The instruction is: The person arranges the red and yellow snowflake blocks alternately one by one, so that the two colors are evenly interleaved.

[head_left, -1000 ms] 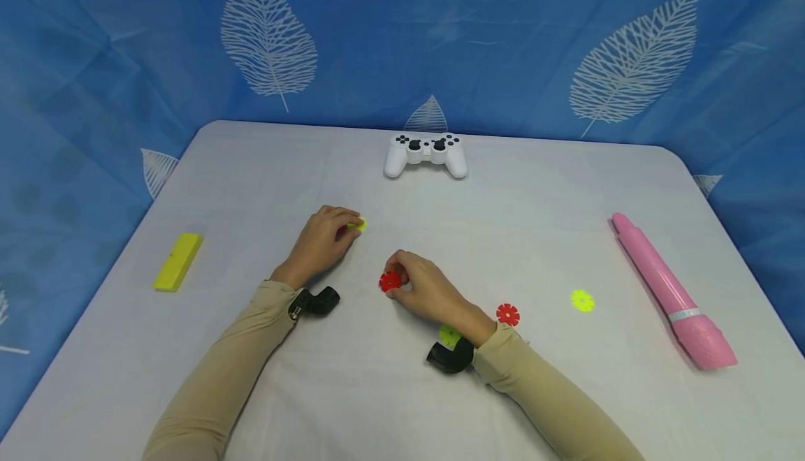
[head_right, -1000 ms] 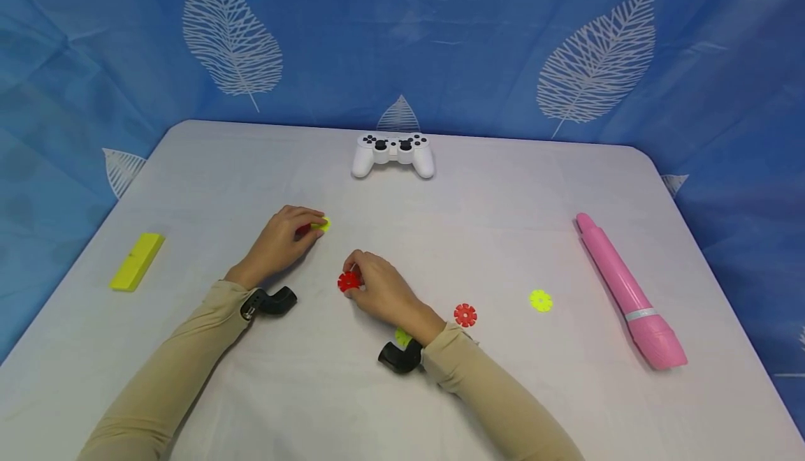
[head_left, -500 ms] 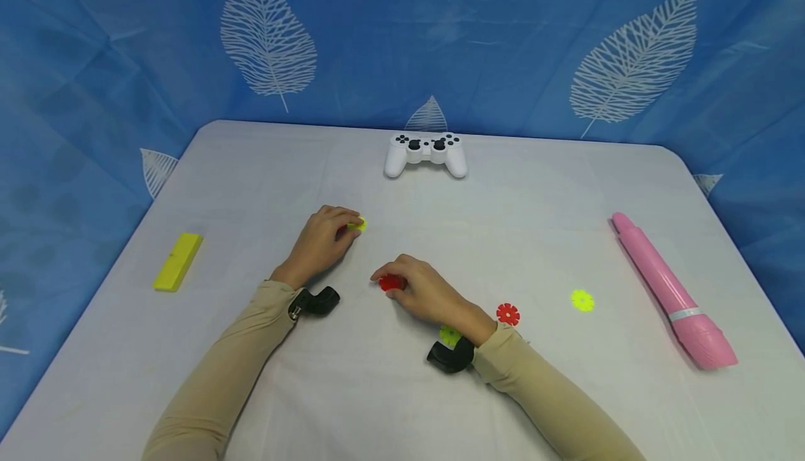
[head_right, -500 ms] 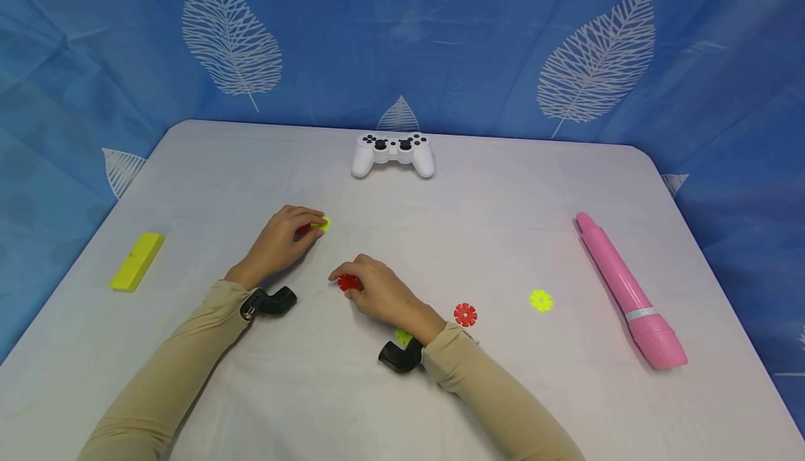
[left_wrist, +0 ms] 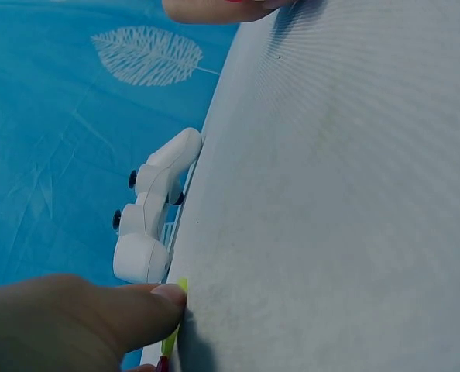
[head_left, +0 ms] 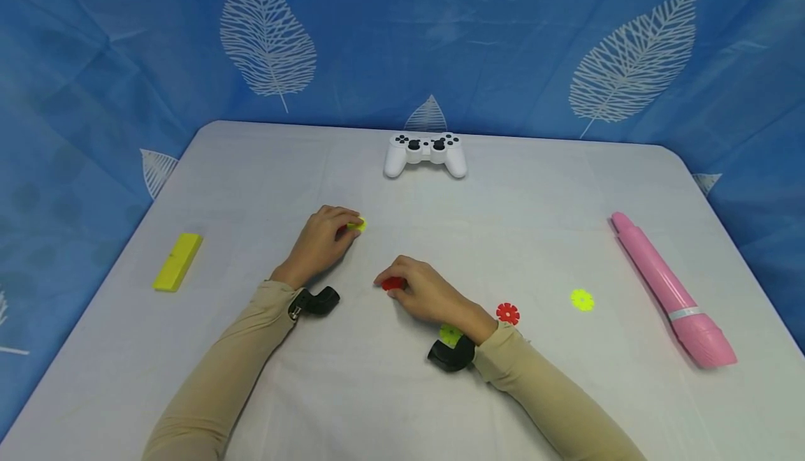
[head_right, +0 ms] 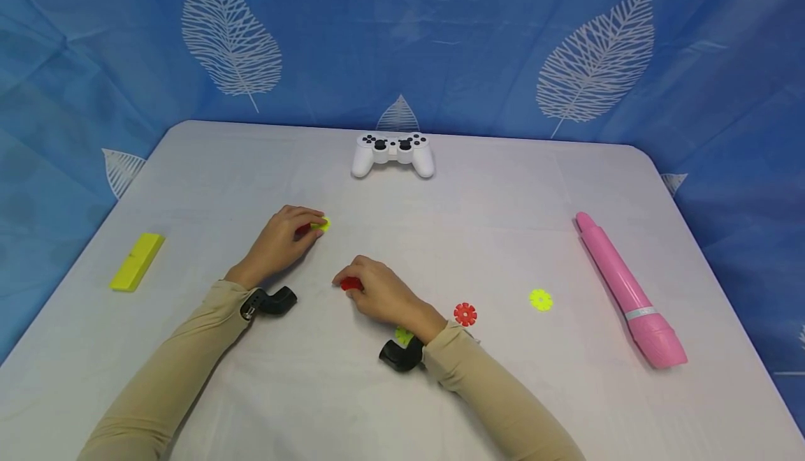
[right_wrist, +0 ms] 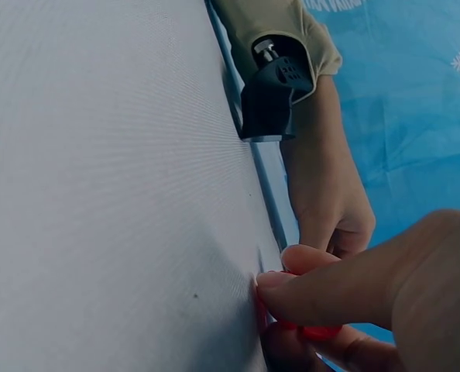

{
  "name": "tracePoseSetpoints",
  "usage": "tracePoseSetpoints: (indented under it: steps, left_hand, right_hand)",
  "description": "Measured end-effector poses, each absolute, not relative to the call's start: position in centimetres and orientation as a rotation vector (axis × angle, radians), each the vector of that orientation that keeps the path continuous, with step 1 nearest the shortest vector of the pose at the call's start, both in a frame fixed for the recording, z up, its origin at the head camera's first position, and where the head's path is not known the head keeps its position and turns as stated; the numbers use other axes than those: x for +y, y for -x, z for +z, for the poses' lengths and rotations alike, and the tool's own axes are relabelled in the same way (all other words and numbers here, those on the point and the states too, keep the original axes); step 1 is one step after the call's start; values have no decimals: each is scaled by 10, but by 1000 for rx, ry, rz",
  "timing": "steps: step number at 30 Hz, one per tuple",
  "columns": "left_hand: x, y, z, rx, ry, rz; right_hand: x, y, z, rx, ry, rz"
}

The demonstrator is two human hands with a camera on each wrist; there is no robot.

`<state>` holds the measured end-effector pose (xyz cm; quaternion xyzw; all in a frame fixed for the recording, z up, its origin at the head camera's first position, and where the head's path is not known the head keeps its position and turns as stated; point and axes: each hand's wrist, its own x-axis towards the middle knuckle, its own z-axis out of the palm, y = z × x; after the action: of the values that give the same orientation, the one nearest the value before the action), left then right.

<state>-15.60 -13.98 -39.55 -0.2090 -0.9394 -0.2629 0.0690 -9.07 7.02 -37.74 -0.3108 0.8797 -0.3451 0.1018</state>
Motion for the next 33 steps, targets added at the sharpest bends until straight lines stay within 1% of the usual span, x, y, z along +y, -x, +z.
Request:
tracePoseSetpoints:
  steps: [11,22,33]
  left_hand:
    - [-140,156,-396,-2838,628,-801]
    - [-141,156,-395,-2833,633,-800]
    - [-140,156,-396,-2838,624,-797]
  right_hand:
    - [74,94,-376,2596,856,-1064]
    - [83,106,-378,2591,701,-1121]
    - [72,135,-372,2611,580,-1129]
